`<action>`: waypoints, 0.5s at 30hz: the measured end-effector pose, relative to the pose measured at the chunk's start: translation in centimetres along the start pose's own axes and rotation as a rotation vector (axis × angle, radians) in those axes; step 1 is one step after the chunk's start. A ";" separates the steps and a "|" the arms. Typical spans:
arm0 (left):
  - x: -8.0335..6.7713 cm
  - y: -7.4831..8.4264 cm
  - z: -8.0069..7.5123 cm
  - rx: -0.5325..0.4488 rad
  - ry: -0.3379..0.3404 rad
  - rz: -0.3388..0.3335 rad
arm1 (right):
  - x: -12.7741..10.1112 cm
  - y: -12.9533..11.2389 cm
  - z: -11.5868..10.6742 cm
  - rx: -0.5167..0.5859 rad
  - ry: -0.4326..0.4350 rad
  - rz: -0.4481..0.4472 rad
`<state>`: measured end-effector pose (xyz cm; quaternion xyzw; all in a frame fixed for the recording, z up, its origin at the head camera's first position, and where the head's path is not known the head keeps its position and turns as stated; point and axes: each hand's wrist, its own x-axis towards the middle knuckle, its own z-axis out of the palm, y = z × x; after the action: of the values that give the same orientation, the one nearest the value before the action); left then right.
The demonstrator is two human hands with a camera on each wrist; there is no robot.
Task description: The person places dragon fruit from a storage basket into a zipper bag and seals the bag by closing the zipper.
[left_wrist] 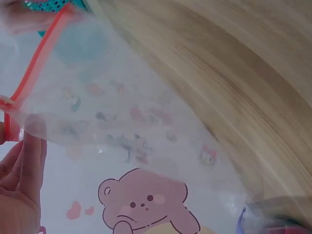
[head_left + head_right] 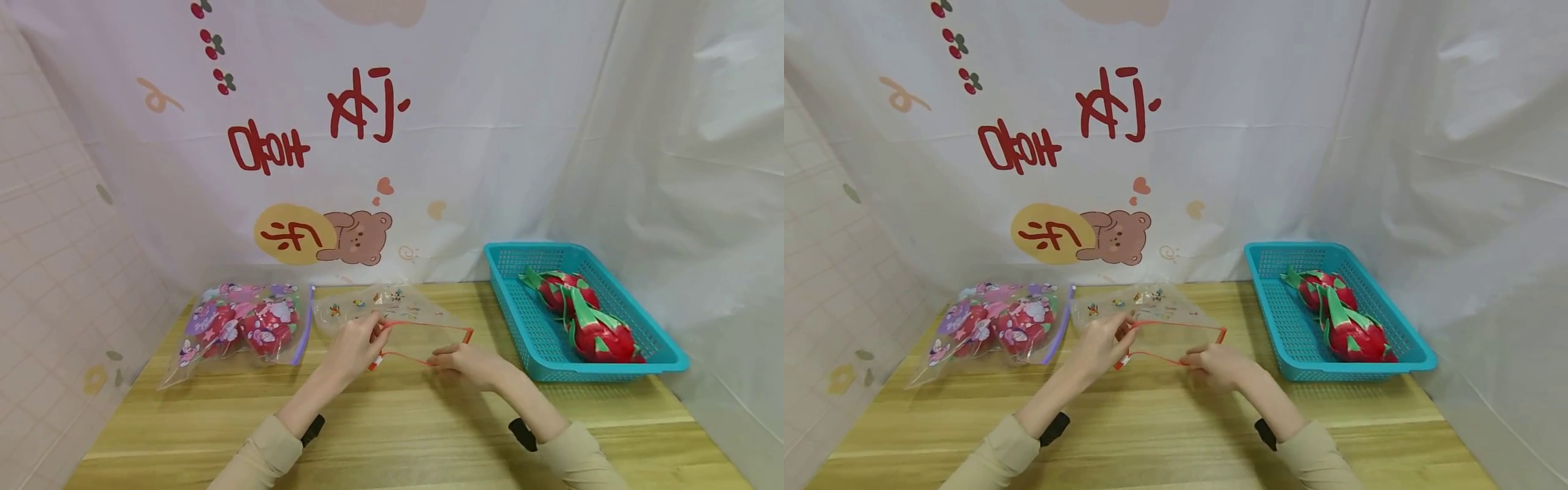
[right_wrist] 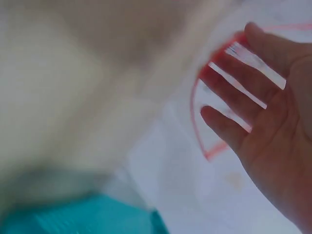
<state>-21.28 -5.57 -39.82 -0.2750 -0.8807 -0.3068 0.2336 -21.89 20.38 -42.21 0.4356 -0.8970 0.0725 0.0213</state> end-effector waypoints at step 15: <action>-0.5 -0.6 -0.2 0.008 0.020 0.028 | -10.5 11.5 -13.2 0.083 -0.053 0.700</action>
<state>-21.19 -6.26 -40.20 -0.2834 -0.8756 -0.3027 0.2476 -24.71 37.53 -31.54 0.1037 -0.9884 0.1006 -0.0460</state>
